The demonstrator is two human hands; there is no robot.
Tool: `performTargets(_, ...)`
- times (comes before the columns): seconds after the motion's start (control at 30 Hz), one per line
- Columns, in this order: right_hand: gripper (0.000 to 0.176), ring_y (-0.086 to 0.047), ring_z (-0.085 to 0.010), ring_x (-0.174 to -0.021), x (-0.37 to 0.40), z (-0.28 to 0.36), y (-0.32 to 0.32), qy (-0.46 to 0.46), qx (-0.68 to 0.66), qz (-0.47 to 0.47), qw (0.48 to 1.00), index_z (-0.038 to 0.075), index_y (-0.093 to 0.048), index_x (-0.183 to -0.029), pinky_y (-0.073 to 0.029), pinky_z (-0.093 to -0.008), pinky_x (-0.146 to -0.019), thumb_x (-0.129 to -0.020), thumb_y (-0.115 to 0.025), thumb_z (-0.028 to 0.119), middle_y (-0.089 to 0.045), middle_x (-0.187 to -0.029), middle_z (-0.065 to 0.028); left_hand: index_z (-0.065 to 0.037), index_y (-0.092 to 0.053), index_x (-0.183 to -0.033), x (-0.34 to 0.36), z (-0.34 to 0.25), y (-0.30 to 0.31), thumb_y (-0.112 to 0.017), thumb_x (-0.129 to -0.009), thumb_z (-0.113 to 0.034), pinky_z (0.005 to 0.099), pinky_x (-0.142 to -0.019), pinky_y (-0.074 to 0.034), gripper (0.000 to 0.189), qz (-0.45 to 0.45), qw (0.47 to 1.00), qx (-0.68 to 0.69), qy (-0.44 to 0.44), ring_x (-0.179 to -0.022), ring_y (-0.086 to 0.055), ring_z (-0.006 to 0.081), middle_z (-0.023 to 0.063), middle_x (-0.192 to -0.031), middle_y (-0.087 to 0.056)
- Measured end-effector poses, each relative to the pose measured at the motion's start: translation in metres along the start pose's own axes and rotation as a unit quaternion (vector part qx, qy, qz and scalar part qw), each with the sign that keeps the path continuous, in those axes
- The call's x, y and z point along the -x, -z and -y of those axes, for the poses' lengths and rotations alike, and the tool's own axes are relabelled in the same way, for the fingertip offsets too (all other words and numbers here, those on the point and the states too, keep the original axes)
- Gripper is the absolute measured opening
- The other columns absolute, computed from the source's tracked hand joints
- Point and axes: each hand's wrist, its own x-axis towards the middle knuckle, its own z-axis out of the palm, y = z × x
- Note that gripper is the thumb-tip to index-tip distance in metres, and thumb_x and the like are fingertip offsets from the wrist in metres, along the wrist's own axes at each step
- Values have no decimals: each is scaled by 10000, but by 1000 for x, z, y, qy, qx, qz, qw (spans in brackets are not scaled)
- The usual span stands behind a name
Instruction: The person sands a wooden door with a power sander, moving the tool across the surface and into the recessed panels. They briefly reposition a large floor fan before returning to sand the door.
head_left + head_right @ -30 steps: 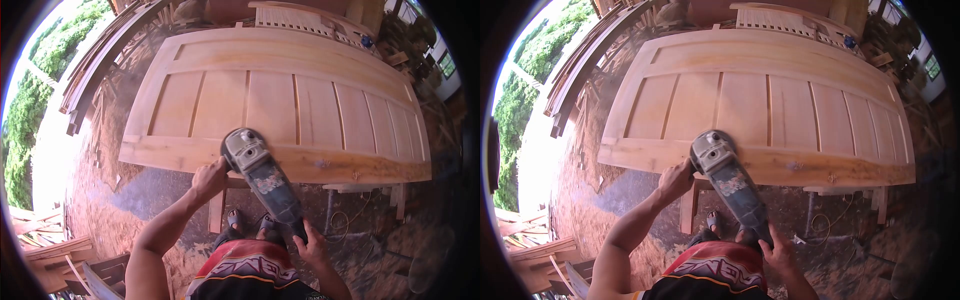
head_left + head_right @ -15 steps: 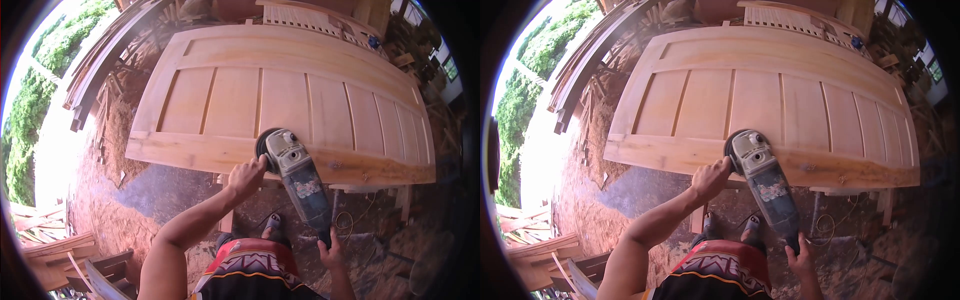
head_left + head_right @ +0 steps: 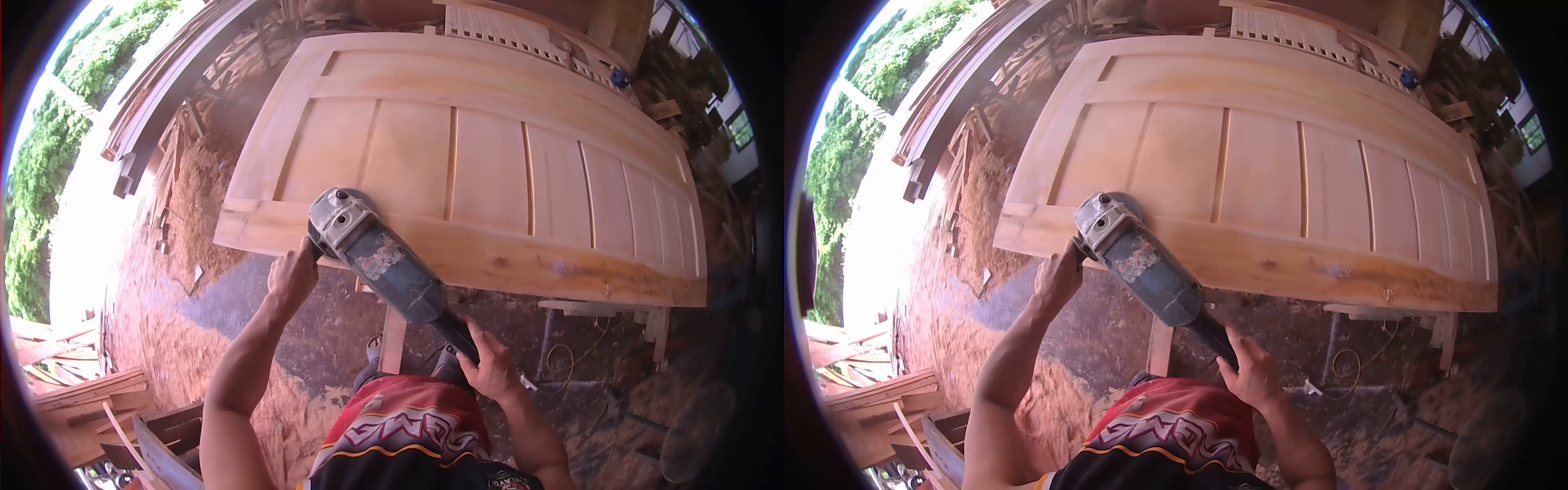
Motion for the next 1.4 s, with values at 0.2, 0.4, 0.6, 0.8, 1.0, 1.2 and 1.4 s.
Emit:
performTargets(0.2, 794, -681, -486, -996, 62, -54, 52, -57, 94, -30, 993, 30, -427, -1517, -560, -503, -815, -821, -799, 117, -670, -1136, -286, -11, -484, -1040, 6, -105, -25, -516, -921, -54, 578, -773, -561, 130, 38, 994, 26, -103, -864, -719, 468, 266, -954, -721)
performTargets(0.4, 775, -666, -494, -1076, 136, -84, 109, -129, 106, -84, 982, 36, -415, -1524, -554, -502, -859, -854, -787, 154, -658, -1241, -290, -23, -466, -1044, 8, -217, -54, -544, -930, -101, 604, -764, -538, 159, 67, 976, 61, -198, -851, -704, 480, 270, -937, -715)
performTargets(0.6, 743, -701, -442, -1044, 147, -68, 87, -125, 91, -89, 984, 1, -453, -1486, -580, -470, -859, -857, -802, 184, -676, -1205, -277, -31, -471, -1046, 24, -198, -50, -519, -923, -67, 572, -751, -568, 137, 66, 979, 18, -192, -840, -722, 469, 257, -932, -713)
performTargets(0.8, 742, -712, -386, -887, 79, -28, 30, -25, 61, -47, 997, 69, -464, -1514, -587, -447, -738, -878, -802, 250, -677, -1008, -214, -47, -507, -1139, 28, -91, -16, -559, -931, -84, 600, -765, -560, 218, 25, 997, 22, -75, -834, -715, 486, 284, -951, -727)
performTargets(1.0, 714, -661, -362, -725, 35, 1, -17, 61, -14, 3, 998, 145, -452, -1551, -560, -469, -666, -921, -765, 266, -619, -864, -173, -70, -537, -1141, 24, 18, -14, -627, -886, -91, 602, -740, -537, 271, -29, 999, 10, -45, -812, -701, 483, 276, -875, -718)
performTargets(1.2, 621, -701, -406, -901, 84, -23, 14, 35, -2, -39, 999, 84, -518, -1491, -577, -454, -756, -928, -741, 221, -682, -1058, -240, -57, -527, -1154, 45, -64, -13, -566, -913, -74, 568, -736, -570, 245, 52, 998, 11, -40, -825, -725, 461, 272, -881, -727)
performTargets(1.4, 628, -653, -496, -1117, 220, -104, 85, -90, 73, -61, 991, -122, -494, -1421, -528, -501, -968, -952, -660, 261, -637, -1258, -341, -12, -507, -1064, 77, -205, -64, -504, -979, -121, 514, -731, -585, 138, 74, 979, 75, -175, -880, -732, 403, 222, -1001, -697)
